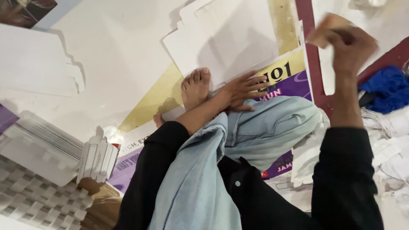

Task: The person folds paper box templates into shape by hand, applying pressure with their palms and fingers to crease the cardboard along pre-scored lines and stacking the finished boxes.

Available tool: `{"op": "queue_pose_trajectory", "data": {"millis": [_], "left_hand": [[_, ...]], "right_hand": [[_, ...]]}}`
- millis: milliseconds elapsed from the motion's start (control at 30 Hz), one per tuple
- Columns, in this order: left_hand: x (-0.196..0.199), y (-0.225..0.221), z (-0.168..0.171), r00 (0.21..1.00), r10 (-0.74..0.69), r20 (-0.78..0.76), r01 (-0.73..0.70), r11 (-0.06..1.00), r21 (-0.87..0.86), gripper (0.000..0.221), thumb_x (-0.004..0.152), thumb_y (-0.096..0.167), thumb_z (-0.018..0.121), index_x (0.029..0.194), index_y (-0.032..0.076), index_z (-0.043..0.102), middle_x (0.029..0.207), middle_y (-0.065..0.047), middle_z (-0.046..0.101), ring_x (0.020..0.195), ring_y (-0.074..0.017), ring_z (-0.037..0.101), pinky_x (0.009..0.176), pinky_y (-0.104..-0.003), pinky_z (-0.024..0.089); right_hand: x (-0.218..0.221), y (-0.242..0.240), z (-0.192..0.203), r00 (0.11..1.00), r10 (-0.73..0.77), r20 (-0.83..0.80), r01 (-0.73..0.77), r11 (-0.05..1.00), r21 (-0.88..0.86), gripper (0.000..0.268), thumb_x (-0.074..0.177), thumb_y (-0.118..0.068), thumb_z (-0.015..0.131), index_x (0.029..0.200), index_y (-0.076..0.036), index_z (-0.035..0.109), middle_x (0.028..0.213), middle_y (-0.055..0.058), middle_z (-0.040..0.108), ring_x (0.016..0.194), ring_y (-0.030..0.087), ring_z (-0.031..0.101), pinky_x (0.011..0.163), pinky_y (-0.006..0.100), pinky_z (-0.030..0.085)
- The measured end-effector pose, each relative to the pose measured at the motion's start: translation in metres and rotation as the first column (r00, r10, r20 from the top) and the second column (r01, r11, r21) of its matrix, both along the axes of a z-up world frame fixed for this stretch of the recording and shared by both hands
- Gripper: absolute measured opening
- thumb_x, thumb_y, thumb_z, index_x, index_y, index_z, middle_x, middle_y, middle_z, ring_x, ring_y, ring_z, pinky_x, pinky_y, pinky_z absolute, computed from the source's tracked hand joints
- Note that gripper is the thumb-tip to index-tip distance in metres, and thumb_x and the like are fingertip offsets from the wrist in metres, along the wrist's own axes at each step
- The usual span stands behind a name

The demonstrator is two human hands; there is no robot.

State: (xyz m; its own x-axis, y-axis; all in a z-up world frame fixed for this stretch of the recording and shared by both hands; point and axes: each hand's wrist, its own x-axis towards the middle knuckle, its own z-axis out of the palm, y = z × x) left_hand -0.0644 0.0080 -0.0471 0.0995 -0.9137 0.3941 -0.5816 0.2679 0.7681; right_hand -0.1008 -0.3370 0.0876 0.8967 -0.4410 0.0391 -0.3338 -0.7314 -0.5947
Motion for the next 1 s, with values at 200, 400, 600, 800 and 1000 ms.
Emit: {"op": "queue_pose_trajectory", "data": {"millis": [200, 400, 600, 800, 1000], "left_hand": [[0.0, -0.003, 0.014, 0.996, -0.008, 0.087, 0.002, 0.997, 0.073, 0.069, 0.096, 0.058, 0.062, 0.146, 0.011, 0.056, 0.163, -0.012, 0.037, 0.154, -0.0313, 0.026, 0.127, -0.056, 0.012], [0.004, -0.005, 0.022, 0.992, 0.006, 0.126, -0.022, 0.992, 0.127, 0.069, 0.095, 0.062, 0.062, 0.144, 0.014, 0.06, 0.164, -0.008, 0.041, 0.155, -0.0269, 0.028, 0.129, -0.053, 0.012], [0.001, -0.003, 0.016, 0.989, 0.003, 0.15, -0.02, 0.993, 0.114, 0.064, 0.096, 0.059, 0.061, 0.142, 0.015, 0.061, 0.163, -0.009, 0.041, 0.154, -0.0277, 0.026, 0.129, -0.053, 0.012], [-0.001, -0.005, 0.008, 0.992, -0.044, 0.118, 0.034, 0.995, 0.092, 0.063, 0.1, 0.061, 0.057, 0.143, 0.015, 0.058, 0.161, -0.014, 0.039, 0.154, -0.0352, 0.023, 0.128, -0.056, 0.009], [-0.003, -0.006, 0.009, 0.987, -0.03, 0.155, 0.012, 0.994, 0.112, 0.074, 0.1, 0.062, 0.054, 0.155, 0.013, 0.049, 0.165, -0.016, 0.033, 0.155, -0.0336, 0.02, 0.127, -0.055, 0.008]], "right_hand": [[-0.108, -0.036, -0.018, 0.984, -0.061, 0.166, 0.138, 0.855, -0.501, 0.008, 0.093, 0.004, 0.078, 0.1, -0.001, 0.079, 0.101, 0.012, 0.081, 0.089, 0.025, 0.079, 0.076, 0.035, 0.061], [-0.137, 0.009, 0.004, 0.996, -0.019, -0.091, -0.042, 0.782, -0.622, 0.01, 0.094, -0.001, 0.079, 0.101, -0.008, 0.079, 0.102, 0.009, 0.074, 0.096, 0.029, 0.069, 0.083, 0.04, 0.053], [-0.093, 0.099, 0.027, 0.9, 0.13, -0.415, -0.287, 0.895, -0.342, 0.064, 0.094, 0.002, 0.06, 0.151, -0.027, 0.063, 0.15, 0.028, 0.05, 0.132, 0.048, 0.051, 0.104, 0.06, 0.041], [-0.042, 0.192, -0.008, 0.733, 0.301, -0.61, -0.63, 0.639, -0.442, 0.08, 0.098, -0.021, 0.069, 0.17, -0.043, 0.042, 0.179, 0.018, 0.008, 0.16, 0.048, 0.006, 0.118, 0.065, 0.022], [-0.04, 0.164, -0.027, 0.695, 0.188, -0.694, -0.526, 0.792, -0.311, 0.086, 0.093, -0.027, 0.072, 0.17, -0.04, 0.037, 0.177, 0.023, 0.0, 0.156, 0.055, -0.005, 0.115, 0.075, 0.019]]}}
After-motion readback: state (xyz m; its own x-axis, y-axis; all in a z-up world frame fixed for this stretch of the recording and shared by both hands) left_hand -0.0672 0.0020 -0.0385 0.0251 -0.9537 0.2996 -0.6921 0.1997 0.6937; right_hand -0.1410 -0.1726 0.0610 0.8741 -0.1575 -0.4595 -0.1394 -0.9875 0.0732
